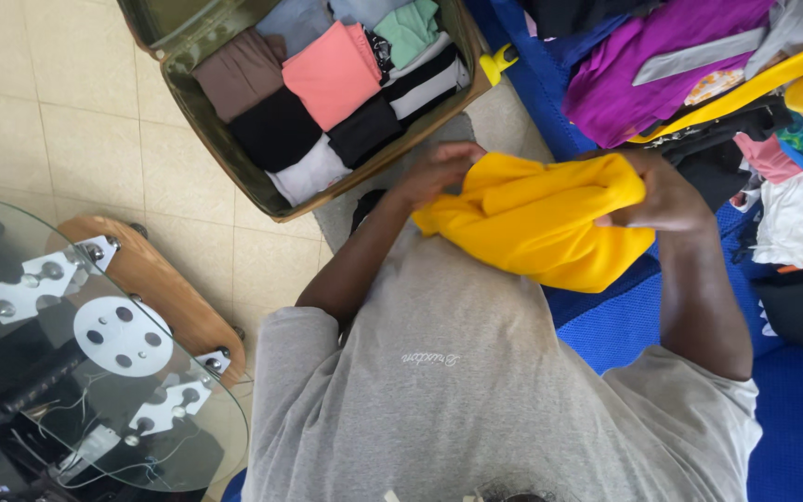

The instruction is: The person folds several garments by hand and places them into an open suitcase. They handle a yellow shirt, a dark green shirt, a black shirt, a patterned top, and a white t-shirt, folding each and arranging them inside the suitcase.

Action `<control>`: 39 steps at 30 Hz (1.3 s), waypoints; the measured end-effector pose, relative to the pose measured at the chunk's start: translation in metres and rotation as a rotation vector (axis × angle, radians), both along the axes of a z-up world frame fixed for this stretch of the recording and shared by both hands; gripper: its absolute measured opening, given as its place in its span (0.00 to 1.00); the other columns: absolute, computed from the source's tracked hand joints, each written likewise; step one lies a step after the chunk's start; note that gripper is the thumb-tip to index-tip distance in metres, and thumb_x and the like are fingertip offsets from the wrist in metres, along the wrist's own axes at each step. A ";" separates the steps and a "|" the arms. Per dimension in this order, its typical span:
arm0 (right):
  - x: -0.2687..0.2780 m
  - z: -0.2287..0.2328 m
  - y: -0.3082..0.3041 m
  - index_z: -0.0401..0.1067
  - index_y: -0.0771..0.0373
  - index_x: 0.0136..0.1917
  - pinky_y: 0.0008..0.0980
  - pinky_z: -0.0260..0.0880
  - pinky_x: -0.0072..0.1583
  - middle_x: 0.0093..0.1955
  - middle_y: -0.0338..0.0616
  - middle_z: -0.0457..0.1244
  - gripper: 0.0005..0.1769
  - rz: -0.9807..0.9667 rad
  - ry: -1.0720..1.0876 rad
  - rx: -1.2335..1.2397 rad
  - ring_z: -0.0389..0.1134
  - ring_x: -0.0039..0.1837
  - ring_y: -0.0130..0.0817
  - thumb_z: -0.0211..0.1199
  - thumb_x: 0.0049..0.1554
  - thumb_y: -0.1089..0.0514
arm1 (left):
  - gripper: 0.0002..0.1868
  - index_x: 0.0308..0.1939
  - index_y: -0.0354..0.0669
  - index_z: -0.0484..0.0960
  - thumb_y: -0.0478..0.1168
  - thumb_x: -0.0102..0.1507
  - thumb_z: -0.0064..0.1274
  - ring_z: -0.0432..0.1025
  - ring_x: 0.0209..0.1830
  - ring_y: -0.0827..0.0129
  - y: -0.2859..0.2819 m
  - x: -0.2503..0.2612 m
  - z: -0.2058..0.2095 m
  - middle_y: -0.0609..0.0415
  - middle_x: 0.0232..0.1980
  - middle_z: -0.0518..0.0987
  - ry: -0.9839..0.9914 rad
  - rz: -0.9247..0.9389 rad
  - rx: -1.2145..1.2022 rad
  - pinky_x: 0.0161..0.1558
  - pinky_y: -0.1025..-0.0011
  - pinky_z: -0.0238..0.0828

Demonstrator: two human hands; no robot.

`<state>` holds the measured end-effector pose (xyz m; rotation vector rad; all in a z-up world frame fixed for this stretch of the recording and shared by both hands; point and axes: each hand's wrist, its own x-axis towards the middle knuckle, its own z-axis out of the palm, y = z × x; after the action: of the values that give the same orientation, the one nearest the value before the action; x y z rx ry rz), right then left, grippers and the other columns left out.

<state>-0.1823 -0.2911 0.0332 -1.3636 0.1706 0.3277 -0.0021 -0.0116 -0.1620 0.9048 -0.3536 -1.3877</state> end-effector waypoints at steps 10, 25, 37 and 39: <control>-0.050 -0.035 -0.028 0.65 0.73 0.73 0.33 0.73 0.67 0.62 0.49 0.68 0.47 -0.646 -0.387 -0.042 0.72 0.61 0.35 0.85 0.48 0.56 | 0.29 0.69 0.38 0.66 0.49 0.69 0.55 0.66 0.75 0.53 0.063 0.035 0.050 0.39 0.73 0.69 -0.115 0.498 0.148 0.69 0.51 0.65; -0.016 -0.135 0.091 0.62 0.72 0.73 0.37 0.69 0.70 0.66 0.47 0.66 0.53 -0.657 -0.136 0.156 0.69 0.66 0.37 0.85 0.45 0.49 | 0.42 0.75 0.34 0.64 0.56 0.67 0.60 0.69 0.68 0.59 0.046 -0.028 -0.049 0.43 0.69 0.73 0.563 0.384 -0.107 0.69 0.61 0.66; -0.080 -0.163 0.098 0.61 0.72 0.75 0.46 0.68 0.71 0.69 0.54 0.64 0.47 -0.427 0.328 0.515 0.67 0.70 0.48 0.76 0.48 0.56 | 0.46 0.70 0.30 0.66 0.44 0.55 0.71 0.71 0.66 0.56 0.105 -0.087 0.000 0.42 0.65 0.75 0.540 0.271 0.056 0.70 0.61 0.67; -0.086 -0.172 0.100 0.59 0.70 0.76 0.46 0.66 0.73 0.71 0.52 0.63 0.48 -0.459 0.411 0.507 0.65 0.72 0.48 0.75 0.48 0.57 | 0.43 0.70 0.26 0.67 0.44 0.57 0.69 0.73 0.65 0.53 0.115 -0.094 0.002 0.37 0.64 0.76 0.574 0.318 0.122 0.69 0.60 0.69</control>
<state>-0.2684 -0.1914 -0.1391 -0.7138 0.6832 0.2373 -0.0958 0.1039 -0.1601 0.5906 0.3024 -1.3125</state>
